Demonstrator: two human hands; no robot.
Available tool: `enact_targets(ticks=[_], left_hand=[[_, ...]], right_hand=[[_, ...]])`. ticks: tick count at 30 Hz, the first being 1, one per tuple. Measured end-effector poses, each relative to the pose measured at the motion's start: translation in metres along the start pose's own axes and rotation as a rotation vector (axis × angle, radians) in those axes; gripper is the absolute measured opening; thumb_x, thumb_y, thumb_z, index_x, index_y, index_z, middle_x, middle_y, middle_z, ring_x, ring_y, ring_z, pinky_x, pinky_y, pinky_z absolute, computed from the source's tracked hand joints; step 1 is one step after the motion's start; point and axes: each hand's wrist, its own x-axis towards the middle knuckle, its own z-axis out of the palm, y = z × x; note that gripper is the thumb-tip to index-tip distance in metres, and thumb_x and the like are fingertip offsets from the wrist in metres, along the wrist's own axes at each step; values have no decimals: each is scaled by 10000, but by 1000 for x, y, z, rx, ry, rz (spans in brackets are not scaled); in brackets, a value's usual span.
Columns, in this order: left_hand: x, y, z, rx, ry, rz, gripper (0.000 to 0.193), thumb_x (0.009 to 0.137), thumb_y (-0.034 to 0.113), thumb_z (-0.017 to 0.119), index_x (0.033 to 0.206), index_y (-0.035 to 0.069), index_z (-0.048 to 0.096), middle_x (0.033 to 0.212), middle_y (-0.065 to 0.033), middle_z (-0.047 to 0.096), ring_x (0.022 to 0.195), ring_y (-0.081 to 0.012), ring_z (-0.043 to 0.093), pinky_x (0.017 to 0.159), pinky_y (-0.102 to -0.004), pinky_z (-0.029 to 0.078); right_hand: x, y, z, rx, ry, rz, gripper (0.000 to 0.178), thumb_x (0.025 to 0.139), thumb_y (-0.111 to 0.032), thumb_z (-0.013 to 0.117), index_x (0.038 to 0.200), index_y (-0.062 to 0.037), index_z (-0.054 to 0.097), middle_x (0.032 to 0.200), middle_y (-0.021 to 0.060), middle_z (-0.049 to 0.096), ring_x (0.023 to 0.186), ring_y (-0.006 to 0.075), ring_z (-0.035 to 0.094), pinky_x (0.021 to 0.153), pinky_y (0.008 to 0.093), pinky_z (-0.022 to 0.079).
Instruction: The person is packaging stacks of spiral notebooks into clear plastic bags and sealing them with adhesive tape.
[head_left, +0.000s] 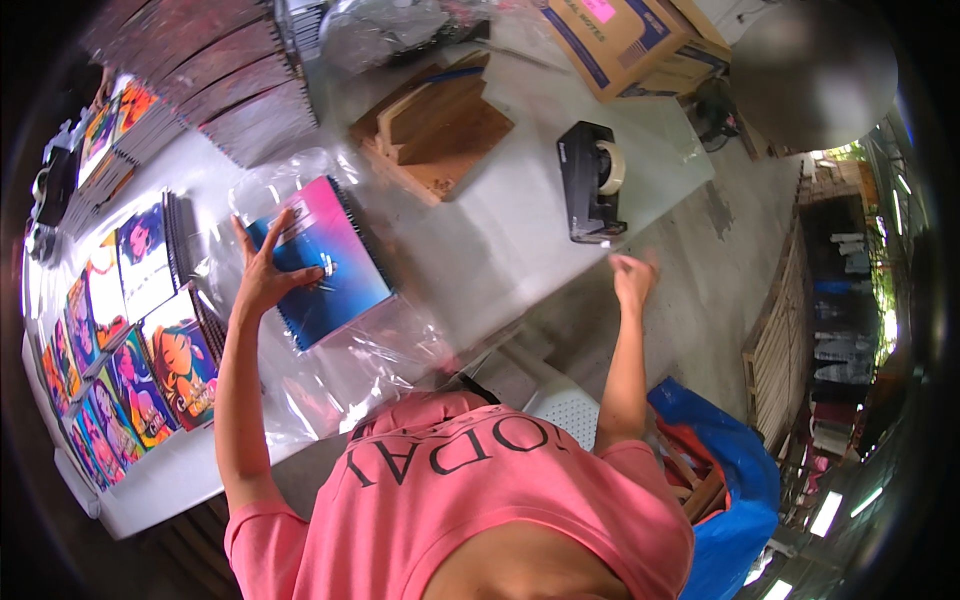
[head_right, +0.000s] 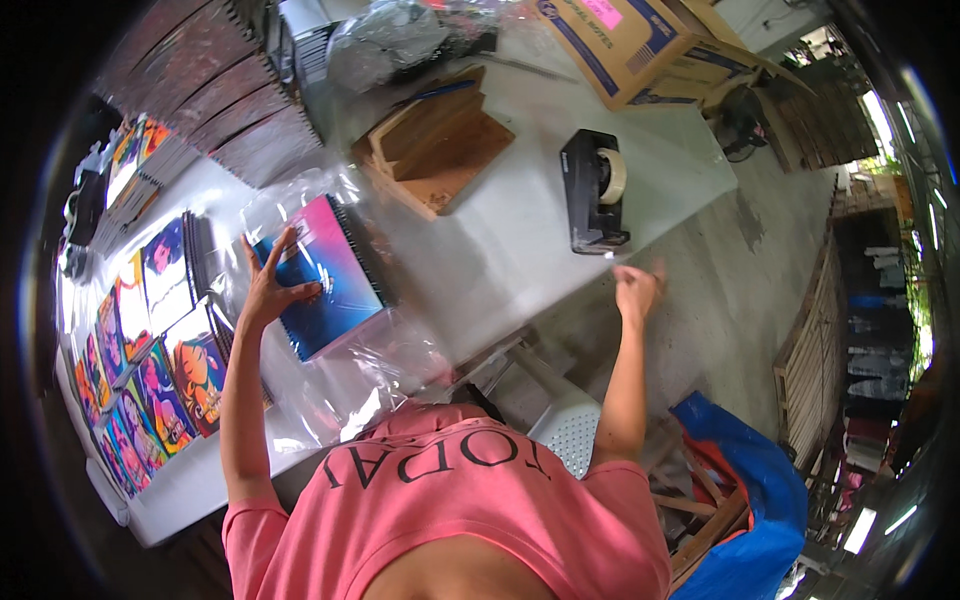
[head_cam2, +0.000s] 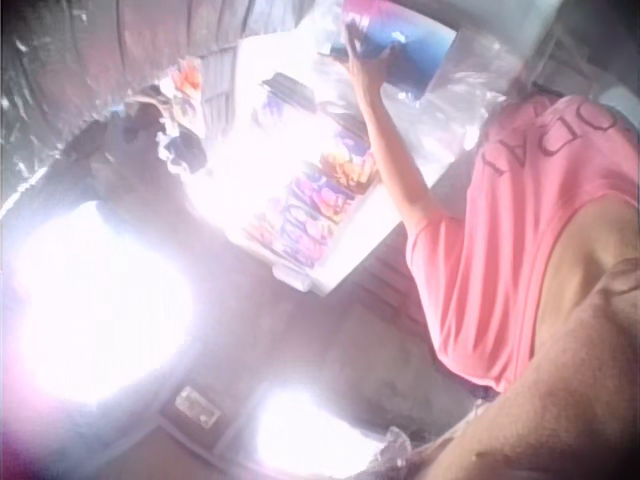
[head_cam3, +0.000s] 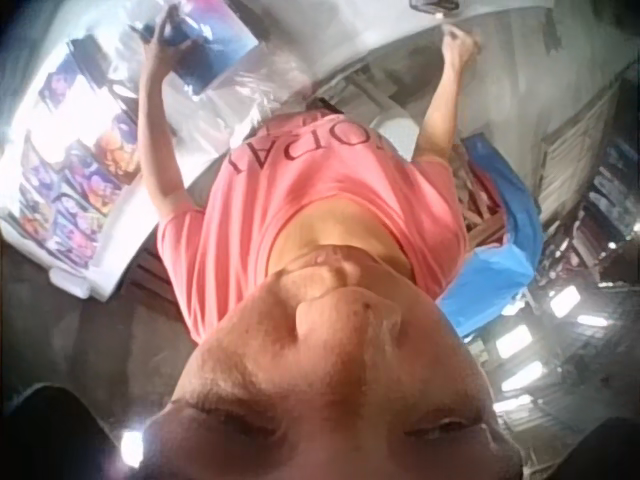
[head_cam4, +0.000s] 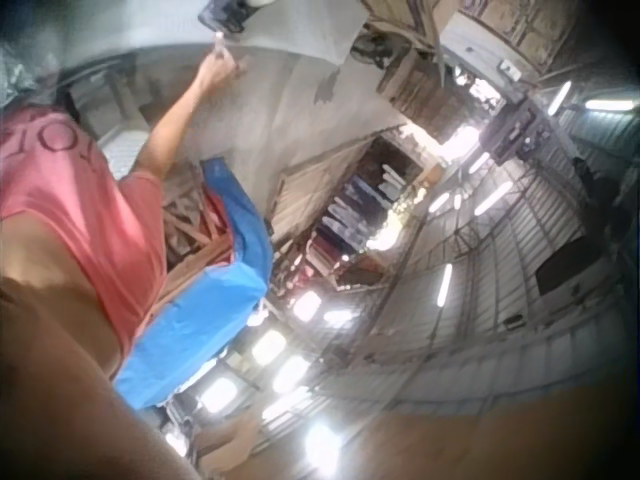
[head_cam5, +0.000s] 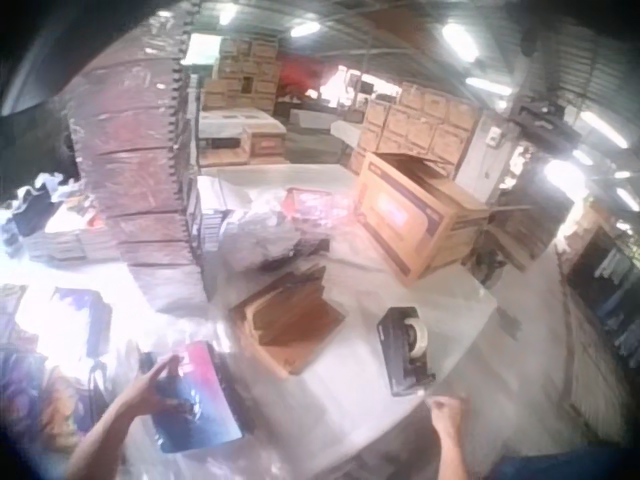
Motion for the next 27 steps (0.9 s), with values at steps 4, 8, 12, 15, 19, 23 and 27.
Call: enact_targets(ticks=[4,8,12,15,19,23,27], left_hand=[[-6,-2,-5,10,49,-56,1010,466,461,869,1364,359,419,1453,-335,-155,1299,-451,327,1064,-429,345],[-4,9,-5,-42,11,-108,1048,446,522,855,1369,445,363,1487,-267,-145,1194,-536,409,1022,-477,390],[-2,18,-5,27,-42,-206,1096,410,563,845,1374,484,327,1510,-215,-142,1162,-527,448,925,-504,461],[-3,21,-8,33,-53,-220,1107,396,571,840,1373,488,328,1519,-194,-138,1103,-511,493,859,-495,496],[-6,22,-9,-5,-57,-235,1096,397,543,850,1366,487,342,1520,-189,-138,1053,-496,517,832,-485,508],[-7,22,-7,-33,-60,-238,1089,390,532,857,1357,484,359,1519,-196,-134,1051,-501,511,833,-493,506],[-11,21,-8,-90,-20,-217,1107,432,529,850,1404,316,366,1507,-229,-145,1107,-502,473,934,-488,445]], right_hand=[[-10,-48,27,41,-8,-270,253,858,-235,656,986,-22,703,813,87,677,601,98,548,526,223,436],[-82,-191,124,154,-925,-429,195,900,-197,600,1004,-75,711,709,20,653,445,30,376,383,197,278],[-127,-268,226,-42,-1391,-578,216,876,-242,629,912,-51,722,644,12,631,512,52,504,435,221,338],[-137,-289,277,-299,-1434,-766,272,838,-312,662,816,-49,727,585,19,623,512,71,526,466,262,379],[-158,-308,298,-650,-1280,-853,384,754,-418,701,674,-43,712,540,58,626,519,143,592,520,311,442],[-158,-298,292,-870,-970,-914,495,658,-530,740,622,-40,680,600,110,640,611,239,647,624,363,499],[-109,-264,255,-813,-773,-794,603,624,-539,780,905,-18,668,708,133,662,703,252,654,685,345,509]])
